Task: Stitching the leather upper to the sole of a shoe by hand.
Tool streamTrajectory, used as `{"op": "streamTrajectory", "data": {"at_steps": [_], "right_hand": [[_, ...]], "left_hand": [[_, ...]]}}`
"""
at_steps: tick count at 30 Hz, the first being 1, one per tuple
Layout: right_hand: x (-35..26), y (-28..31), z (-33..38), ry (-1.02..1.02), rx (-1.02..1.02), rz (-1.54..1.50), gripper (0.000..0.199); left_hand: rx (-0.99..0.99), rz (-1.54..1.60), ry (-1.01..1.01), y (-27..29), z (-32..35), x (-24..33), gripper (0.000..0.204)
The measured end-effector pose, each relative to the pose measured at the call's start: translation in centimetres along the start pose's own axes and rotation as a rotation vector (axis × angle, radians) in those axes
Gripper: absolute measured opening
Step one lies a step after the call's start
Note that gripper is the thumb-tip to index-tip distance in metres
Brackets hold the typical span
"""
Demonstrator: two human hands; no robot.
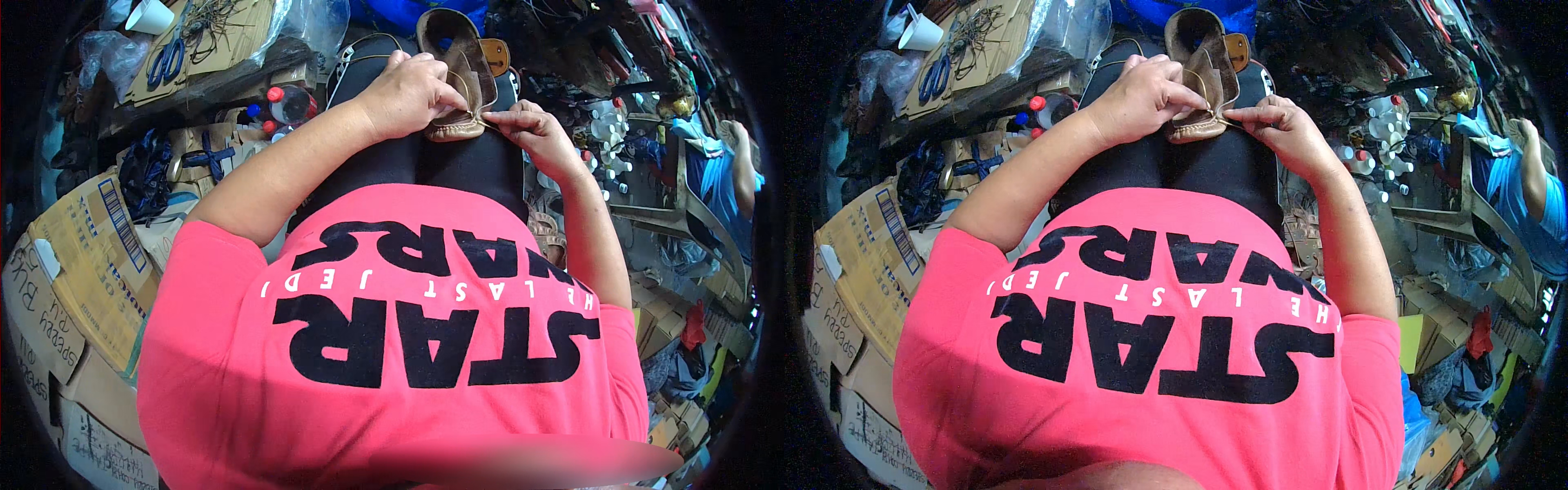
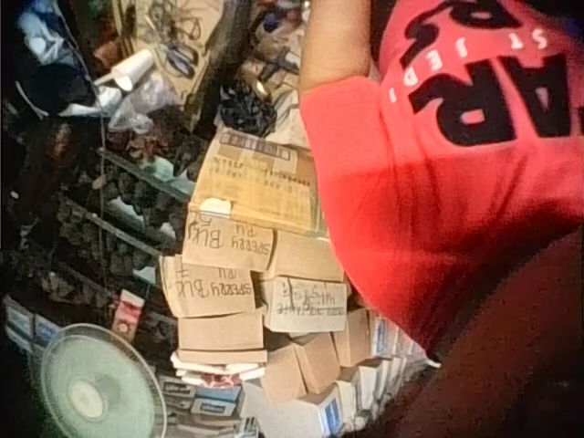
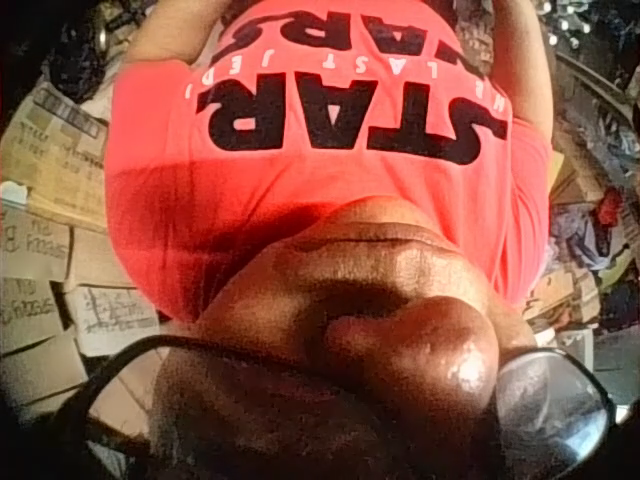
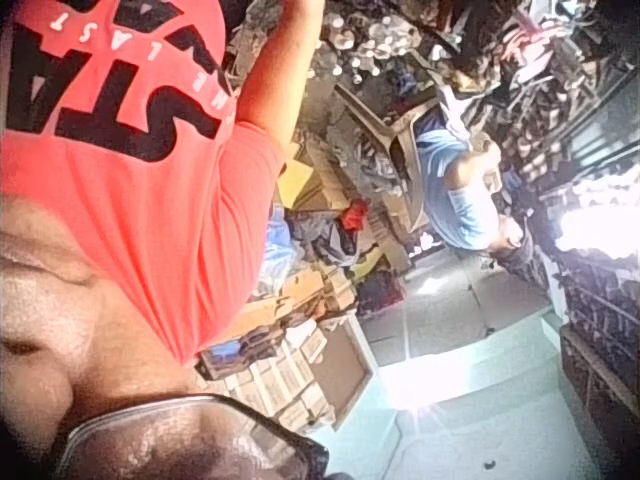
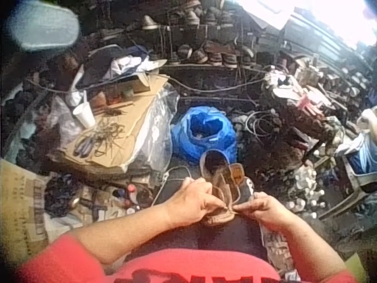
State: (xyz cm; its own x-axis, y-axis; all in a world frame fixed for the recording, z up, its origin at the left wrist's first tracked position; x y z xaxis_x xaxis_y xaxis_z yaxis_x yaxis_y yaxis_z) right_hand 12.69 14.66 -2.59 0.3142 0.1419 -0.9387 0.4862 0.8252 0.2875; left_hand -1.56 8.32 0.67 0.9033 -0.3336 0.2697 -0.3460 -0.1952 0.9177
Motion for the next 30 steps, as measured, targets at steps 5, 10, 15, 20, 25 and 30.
{"op": "streamTrajectory", "data": {"at_steps": [5, 10, 15, 20, 25, 30], "right_hand": [[0.4, -0.2, -0.5, -0.013, -0.044, -0.014, 0.038], [-0.3, -0.5, 0.3, -0.020, -0.020, 0.077, 0.039], [0.0, -0.5, 0.6, -0.035, 0.065, 0.036, 0.034], [1.6, -1.0, 0.0, -0.171, 0.086, -0.361, 0.028], [1.8, -0.9, -0.9, -0.127, 0.118, -0.305, 0.019], [0.6, -1.0, -1.5, -0.148, 0.082, -0.064, 0.013]], "left_hand": [[0.033, 0.059, -0.088, -0.3, -1.2, 0.4, 0.017], [0.050, 0.023, -0.084, 0.9, -0.1, 1.8, 0.015], [0.034, 0.070, 0.192, 0.4, 1.3, -0.5, 0.015], [-0.096, 0.214, 0.359, -1.6, 0.7, -1.3, 0.014], [-0.209, 0.287, 0.414, -3.0, 0.0, -1.3, 0.014], [-0.216, 0.037, 0.168, -1.3, -1.3, 0.5, 0.010]]}}
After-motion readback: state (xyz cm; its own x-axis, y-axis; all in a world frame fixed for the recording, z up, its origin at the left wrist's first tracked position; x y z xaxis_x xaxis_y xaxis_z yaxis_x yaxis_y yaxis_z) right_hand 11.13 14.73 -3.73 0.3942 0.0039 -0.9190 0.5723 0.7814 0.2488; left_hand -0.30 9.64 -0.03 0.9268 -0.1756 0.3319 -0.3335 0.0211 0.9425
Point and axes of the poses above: each hand's wrist, its own z-axis away from the middle knuckle, its own y-axis out of the back of the hand, x = y × z, the point moved 9 cm from there along -z, towards the middle knuckle, and after that the axes turned 11 degrees about -z, right-handed, at the moved point
